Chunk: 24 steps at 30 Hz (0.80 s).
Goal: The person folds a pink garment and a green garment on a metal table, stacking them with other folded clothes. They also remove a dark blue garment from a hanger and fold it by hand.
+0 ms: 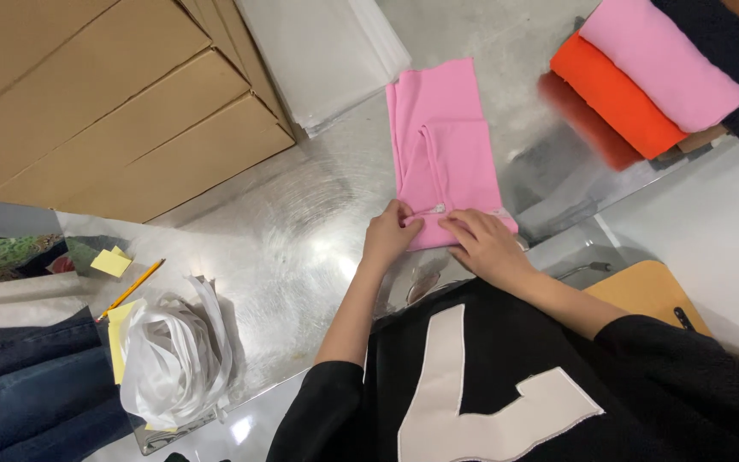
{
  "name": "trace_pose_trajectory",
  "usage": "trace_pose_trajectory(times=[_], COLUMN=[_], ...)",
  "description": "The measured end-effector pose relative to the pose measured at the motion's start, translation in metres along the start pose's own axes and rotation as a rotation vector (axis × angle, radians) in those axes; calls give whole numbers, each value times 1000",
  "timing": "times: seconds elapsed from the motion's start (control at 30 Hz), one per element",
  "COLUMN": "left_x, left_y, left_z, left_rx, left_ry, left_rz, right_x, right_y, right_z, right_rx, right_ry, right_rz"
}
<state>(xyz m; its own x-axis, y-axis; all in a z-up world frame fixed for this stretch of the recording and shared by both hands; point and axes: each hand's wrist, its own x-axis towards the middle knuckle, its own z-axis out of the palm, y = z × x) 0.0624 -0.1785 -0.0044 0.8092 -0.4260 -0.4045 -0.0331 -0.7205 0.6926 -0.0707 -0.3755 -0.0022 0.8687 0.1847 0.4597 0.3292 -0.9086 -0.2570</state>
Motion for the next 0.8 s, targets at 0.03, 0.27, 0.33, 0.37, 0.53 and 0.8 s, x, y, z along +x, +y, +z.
trace_pose_trajectory(times=[0.03, 0.27, 0.33, 0.37, 0.53, 0.8], left_x=[-6, -38, -45, -48, -54, -35], left_y=[3, 25, 22, 18, 14, 7], left_z=[-2, -16, -18, -17, -18, 1], left_rx=[0, 44, 113, 163, 229, 45], left_ry=[7, 220, 230, 193, 147, 96], left_rz=[7, 393, 535, 543, 525, 203], right_x=[-2, 1, 3, 5, 16, 38], right_y=[2, 22, 27, 30, 45, 56], right_z=[2, 13, 13, 11, 0, -8], right_rx=[-5, -30, -16, 21, 182, 309], right_ry=[7, -2, -17, -115, -428, -482], right_rz=[-5, -4, 16, 59, 191, 364])
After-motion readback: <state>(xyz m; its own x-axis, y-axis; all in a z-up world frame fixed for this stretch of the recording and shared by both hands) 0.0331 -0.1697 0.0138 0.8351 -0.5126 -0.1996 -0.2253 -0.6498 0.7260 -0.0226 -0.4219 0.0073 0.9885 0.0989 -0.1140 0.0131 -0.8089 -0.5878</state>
